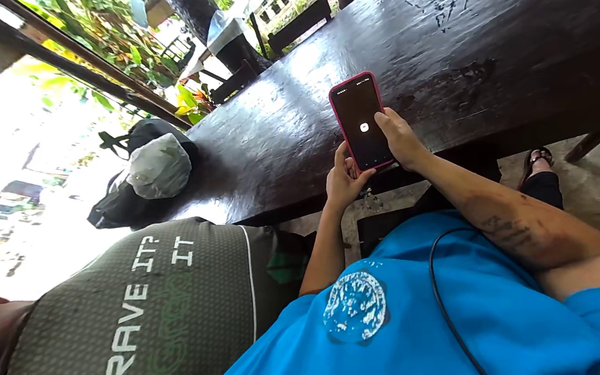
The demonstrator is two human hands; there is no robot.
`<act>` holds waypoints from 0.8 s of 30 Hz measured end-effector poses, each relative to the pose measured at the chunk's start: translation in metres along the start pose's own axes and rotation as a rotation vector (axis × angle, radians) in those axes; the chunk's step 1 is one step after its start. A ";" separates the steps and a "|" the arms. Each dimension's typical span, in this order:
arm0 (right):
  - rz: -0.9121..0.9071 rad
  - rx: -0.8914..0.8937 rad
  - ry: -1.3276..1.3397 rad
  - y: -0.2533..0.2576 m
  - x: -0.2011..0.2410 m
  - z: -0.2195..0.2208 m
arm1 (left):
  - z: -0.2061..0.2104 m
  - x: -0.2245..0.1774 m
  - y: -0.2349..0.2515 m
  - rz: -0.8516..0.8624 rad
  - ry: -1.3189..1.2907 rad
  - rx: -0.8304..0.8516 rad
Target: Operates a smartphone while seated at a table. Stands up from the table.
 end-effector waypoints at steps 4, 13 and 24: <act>0.010 0.005 0.014 -0.001 0.001 0.001 | 0.000 0.000 0.000 0.010 0.013 -0.003; 0.005 0.021 -0.020 0.002 -0.001 0.000 | -0.001 -0.001 0.002 0.026 0.026 -0.008; 0.018 0.015 -0.011 0.001 -0.001 0.000 | 0.000 0.000 0.003 0.007 0.031 -0.002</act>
Point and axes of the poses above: each hand's wrist, its own y-axis towards the middle knuckle, its own z-axis out of the palm, x = y × z, the point moved 8 cm from there along y, towards the middle knuckle, and after that the axes turned 3 degrees about -y, right-handed, at the moved point
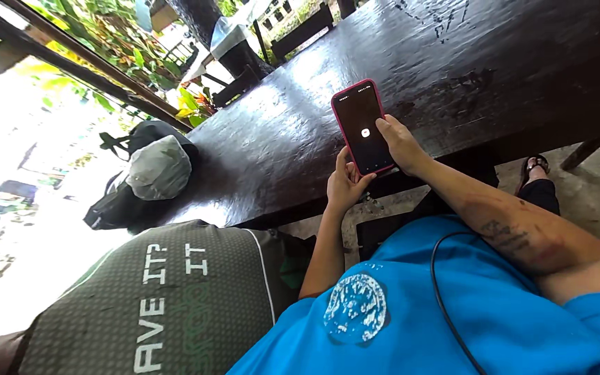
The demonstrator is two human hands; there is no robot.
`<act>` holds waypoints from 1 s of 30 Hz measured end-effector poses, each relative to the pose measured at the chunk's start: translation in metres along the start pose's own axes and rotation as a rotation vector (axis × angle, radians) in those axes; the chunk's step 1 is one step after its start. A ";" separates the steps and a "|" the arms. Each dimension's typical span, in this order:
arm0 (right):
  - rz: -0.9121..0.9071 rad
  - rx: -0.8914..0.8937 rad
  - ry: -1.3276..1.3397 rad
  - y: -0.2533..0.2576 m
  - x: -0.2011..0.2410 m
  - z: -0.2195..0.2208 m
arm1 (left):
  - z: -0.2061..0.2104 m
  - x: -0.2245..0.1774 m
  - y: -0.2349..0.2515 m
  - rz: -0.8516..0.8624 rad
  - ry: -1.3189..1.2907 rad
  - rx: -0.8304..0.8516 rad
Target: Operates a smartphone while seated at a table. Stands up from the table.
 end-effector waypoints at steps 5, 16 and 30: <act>-0.002 -0.008 0.001 -0.001 0.002 0.000 | 0.000 -0.001 0.000 0.003 -0.016 -0.002; -0.012 -0.015 -0.030 -0.002 0.002 -0.001 | 0.000 -0.002 0.000 0.015 -0.015 -0.005; -0.011 -0.015 -0.013 -0.002 0.002 0.000 | -0.001 -0.003 -0.002 0.014 -0.014 -0.011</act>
Point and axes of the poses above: each hand's wrist, its own y-axis towards the middle knuckle, its own z-axis out of the palm, x = y × z, the point moved 8 cm from there along y, towards the middle knuckle, and after that the axes turned 3 degrees about -y, right-handed, at the moved point
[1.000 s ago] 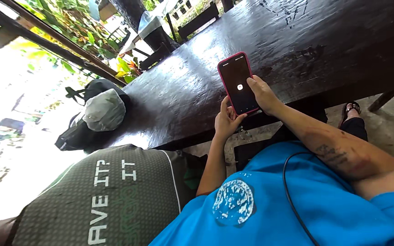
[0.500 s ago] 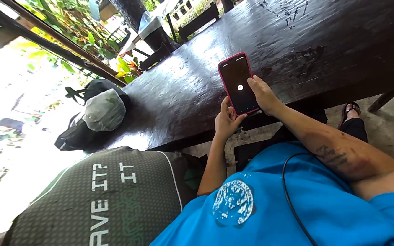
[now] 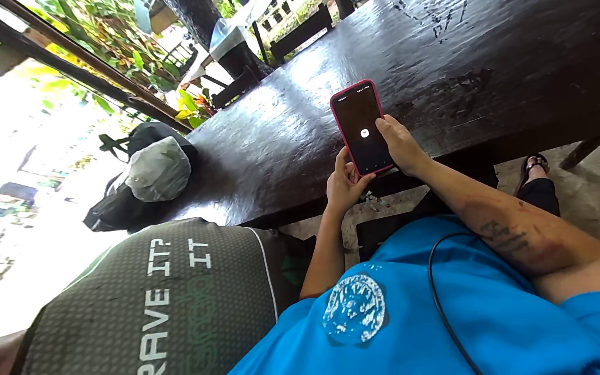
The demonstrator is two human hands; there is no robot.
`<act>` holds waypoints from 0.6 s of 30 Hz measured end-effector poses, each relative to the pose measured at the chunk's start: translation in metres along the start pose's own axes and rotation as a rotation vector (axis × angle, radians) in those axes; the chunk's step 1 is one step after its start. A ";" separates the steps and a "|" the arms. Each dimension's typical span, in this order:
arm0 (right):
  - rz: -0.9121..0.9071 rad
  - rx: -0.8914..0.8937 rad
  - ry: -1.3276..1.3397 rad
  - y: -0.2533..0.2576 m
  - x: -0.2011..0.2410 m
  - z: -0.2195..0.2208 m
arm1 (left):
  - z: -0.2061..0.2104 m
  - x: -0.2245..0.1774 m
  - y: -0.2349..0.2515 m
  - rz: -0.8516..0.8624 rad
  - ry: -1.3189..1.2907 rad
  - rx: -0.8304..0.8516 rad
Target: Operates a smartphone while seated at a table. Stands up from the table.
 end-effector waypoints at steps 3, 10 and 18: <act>-0.002 -0.005 0.008 0.000 0.001 0.000 | 0.001 0.002 0.001 0.004 -0.006 -0.001; 0.006 -0.002 0.023 0.000 0.000 -0.001 | 0.001 0.002 0.002 0.004 0.015 0.001; 0.012 0.002 0.000 0.001 -0.001 -0.001 | 0.001 0.002 0.001 -0.004 0.027 0.003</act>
Point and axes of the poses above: each hand's wrist, its own y-axis towards the middle knuckle, its own z-axis out of the palm, x = y × z, the point moved 8 cm from there along y, towards the middle knuckle, and after that the axes turned 3 degrees about -y, right-handed, at the moved point
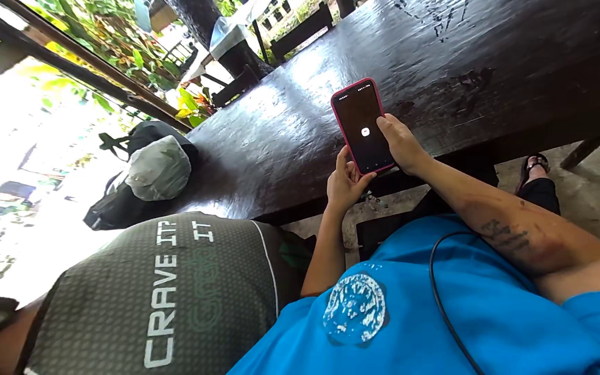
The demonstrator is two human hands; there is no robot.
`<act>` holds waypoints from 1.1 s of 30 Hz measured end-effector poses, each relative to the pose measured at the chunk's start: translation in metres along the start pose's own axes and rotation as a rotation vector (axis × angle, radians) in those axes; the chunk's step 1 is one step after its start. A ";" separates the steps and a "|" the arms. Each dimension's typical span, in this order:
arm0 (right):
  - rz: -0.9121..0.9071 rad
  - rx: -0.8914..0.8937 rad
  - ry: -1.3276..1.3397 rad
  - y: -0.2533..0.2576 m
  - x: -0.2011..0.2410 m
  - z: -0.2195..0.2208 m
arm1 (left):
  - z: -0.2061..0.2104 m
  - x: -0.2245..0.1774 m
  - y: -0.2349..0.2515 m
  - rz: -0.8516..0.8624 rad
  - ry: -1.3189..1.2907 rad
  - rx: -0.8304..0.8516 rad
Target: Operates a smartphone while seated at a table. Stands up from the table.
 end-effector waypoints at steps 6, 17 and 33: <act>0.003 0.006 0.011 0.001 -0.001 0.000 | 0.000 0.000 0.001 -0.007 0.001 0.003; 0.004 0.010 0.017 0.002 -0.002 0.000 | 0.000 0.001 0.000 -0.014 0.012 0.005; 0.010 0.018 0.048 -0.002 0.003 0.001 | 0.001 -0.001 0.000 0.005 0.003 -0.004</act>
Point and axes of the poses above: each hand's wrist, its own y-axis towards the middle knuckle, its own z-axis out of the palm, x = y × z, the point moved 8 cm from there along y, towards the middle knuckle, and after that the axes turned 3 degrees about -y, right-handed, at the moved point
